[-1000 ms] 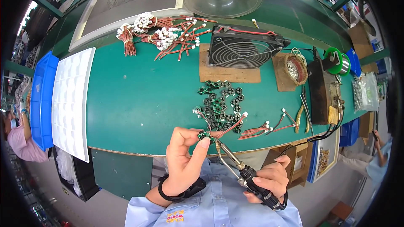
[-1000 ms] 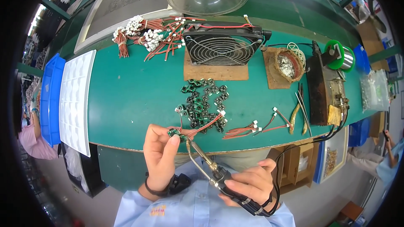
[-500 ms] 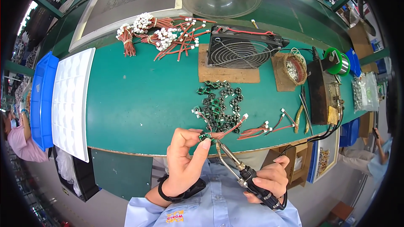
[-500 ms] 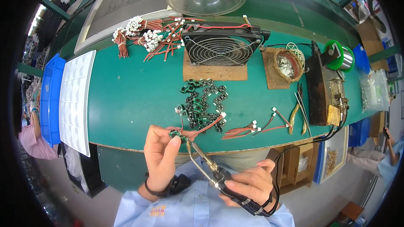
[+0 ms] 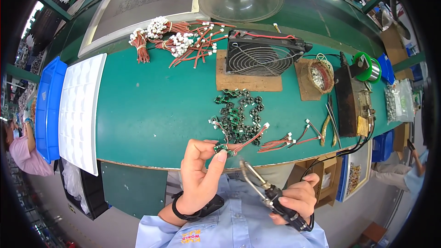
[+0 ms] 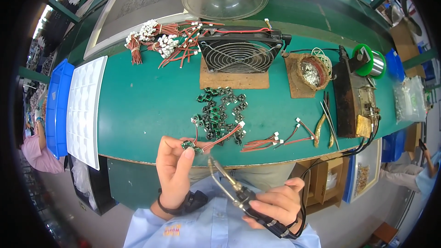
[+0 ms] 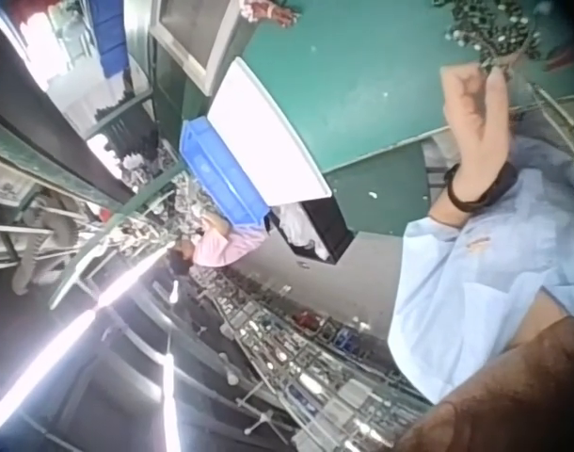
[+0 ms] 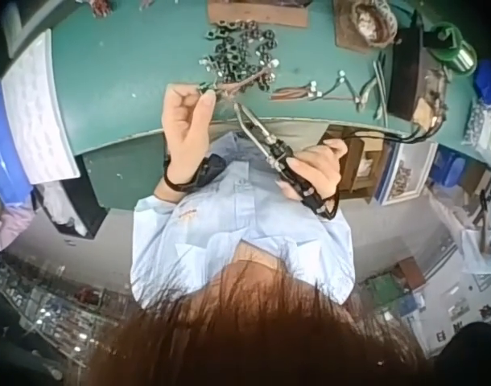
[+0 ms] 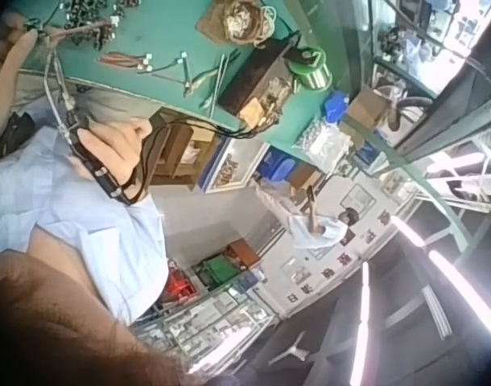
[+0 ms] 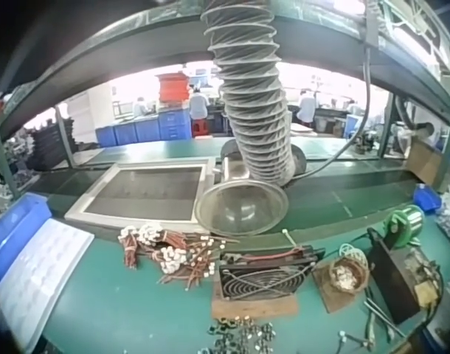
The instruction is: The person picks up a circuit board and a wire, joins them using a soldering iron, and sets the assembly down before repeating the process with another unit.
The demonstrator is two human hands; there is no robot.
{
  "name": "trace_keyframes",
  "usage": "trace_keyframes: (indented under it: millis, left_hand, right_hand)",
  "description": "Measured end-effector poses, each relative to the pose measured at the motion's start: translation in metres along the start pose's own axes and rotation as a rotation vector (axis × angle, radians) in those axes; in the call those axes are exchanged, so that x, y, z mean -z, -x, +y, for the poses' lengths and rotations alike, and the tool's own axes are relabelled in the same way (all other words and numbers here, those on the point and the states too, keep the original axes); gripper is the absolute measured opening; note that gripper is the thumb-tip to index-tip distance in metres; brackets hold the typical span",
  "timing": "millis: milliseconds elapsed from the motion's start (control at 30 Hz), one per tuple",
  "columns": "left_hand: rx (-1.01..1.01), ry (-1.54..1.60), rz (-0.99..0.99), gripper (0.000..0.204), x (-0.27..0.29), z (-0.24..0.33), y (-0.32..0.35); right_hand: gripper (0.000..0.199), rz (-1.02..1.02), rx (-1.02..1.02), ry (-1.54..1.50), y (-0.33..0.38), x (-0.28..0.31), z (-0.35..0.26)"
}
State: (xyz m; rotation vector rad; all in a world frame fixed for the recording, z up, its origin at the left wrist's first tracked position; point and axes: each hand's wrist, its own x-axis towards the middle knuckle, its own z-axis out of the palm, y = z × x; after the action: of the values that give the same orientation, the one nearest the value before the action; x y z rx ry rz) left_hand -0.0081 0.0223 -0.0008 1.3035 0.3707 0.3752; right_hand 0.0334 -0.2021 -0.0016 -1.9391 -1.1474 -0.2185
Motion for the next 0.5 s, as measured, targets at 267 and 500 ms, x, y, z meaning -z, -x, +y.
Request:
trace_keyframes:
  millis: [267, 500]
  left_hand:
    - [0.166, 0.31, -0.045, 0.01, -0.001, 0.018, -0.003]
    - [0.229, 0.389, -0.07, 0.011, 0.002, 0.021, 0.001]
  right_hand:
    - [0.041, 0.576, -0.368, 0.256, -0.019, -0.009, 0.064]
    - [0.044, 0.469, -0.554, 0.461, -0.032, -0.011, 0.091]
